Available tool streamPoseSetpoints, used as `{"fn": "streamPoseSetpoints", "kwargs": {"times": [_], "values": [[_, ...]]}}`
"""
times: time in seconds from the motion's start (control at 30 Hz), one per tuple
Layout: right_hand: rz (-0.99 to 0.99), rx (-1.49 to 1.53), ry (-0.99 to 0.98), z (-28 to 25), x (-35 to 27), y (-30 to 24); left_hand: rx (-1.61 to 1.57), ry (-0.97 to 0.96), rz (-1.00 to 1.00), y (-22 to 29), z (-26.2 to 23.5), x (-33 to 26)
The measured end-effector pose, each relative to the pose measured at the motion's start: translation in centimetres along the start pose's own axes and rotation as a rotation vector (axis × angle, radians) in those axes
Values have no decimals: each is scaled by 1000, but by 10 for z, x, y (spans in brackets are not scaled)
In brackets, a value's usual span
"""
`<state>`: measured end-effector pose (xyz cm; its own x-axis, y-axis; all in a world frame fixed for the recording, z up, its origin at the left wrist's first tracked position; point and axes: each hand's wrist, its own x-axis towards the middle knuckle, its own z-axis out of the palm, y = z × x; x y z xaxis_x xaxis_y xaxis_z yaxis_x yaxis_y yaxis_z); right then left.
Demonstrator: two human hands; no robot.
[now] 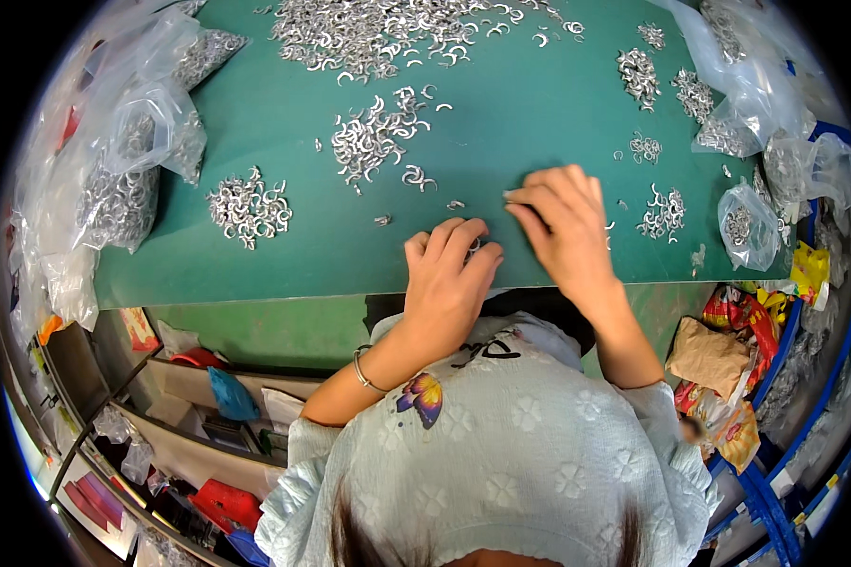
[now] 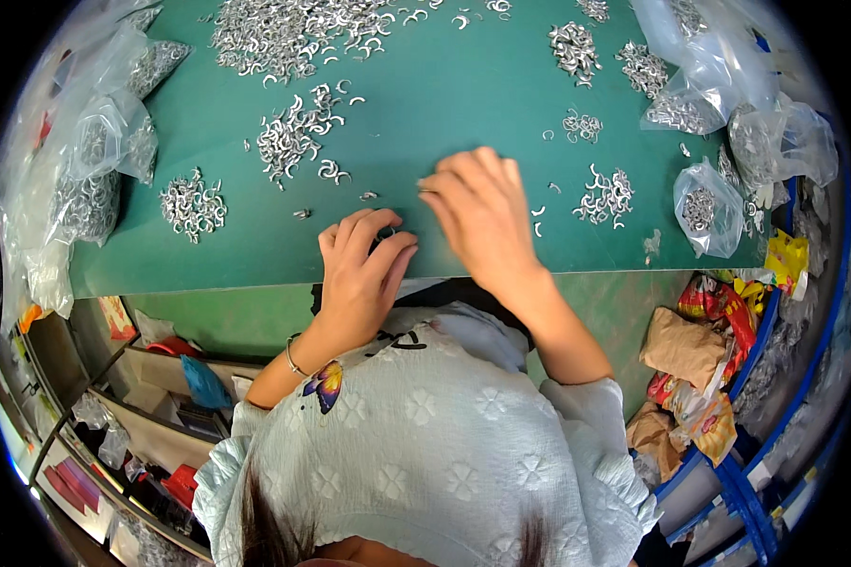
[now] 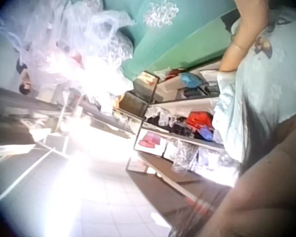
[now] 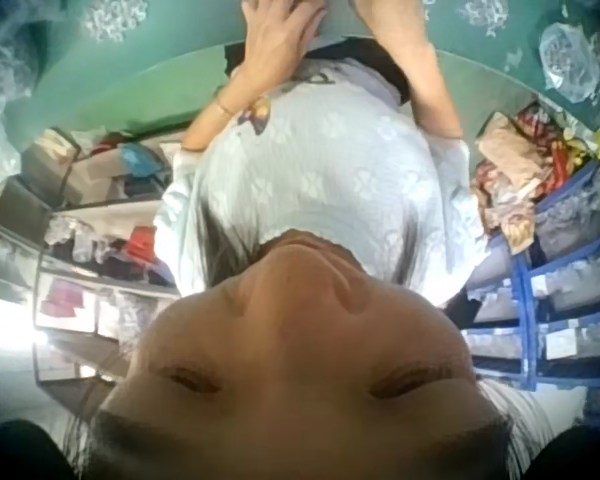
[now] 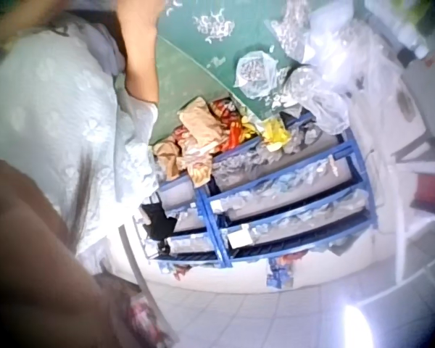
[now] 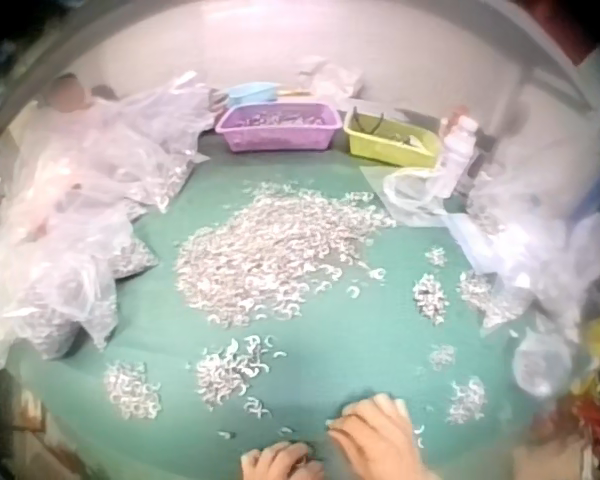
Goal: The person sorts small metal crescent-shaped components on a workbench, picking them up by hand and placing them into different piles or bags.
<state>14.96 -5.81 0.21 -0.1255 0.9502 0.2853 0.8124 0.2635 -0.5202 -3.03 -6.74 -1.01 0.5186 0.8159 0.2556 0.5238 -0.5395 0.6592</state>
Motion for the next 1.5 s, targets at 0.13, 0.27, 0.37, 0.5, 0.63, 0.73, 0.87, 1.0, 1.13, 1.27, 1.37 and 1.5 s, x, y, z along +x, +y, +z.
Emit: {"fn": "streamPoseSetpoints", "kwargs": {"times": [0.13,0.27,0.37,0.5,0.63,0.73,0.87,1.0,1.13,1.27,1.37,1.5], "values": [[55,17,-85,-16,-5,0,-38,23,-31,-3,-9,-9],[-27,118,-63,1,6,-14,-12,130,-119,-5,-20,-4],[-65,165,-65,9,10,-16,72,167,-172,-12,-29,5],[-11,116,-111,0,2,-12,140,118,-152,-13,-27,20],[4,11,-199,-32,-21,-8,139,114,-110,-22,-21,27],[39,10,-103,-48,-42,4,116,119,-102,-20,-24,25],[160,-54,61,-53,-59,17,60,33,-76,-13,-25,19],[60,-71,-172,-41,-45,-4,22,-59,-35,-7,-24,24],[88,-112,-251,-35,-60,-2,74,-67,-55,-5,-29,21],[176,-211,-135,-47,-83,11,95,-23,-94,-6,-27,17],[176,-236,-129,-46,-89,11,88,3,-81,-7,-24,16],[104,-253,-357,-38,-81,-4,92,51,-54,-8,-29,16]]}}
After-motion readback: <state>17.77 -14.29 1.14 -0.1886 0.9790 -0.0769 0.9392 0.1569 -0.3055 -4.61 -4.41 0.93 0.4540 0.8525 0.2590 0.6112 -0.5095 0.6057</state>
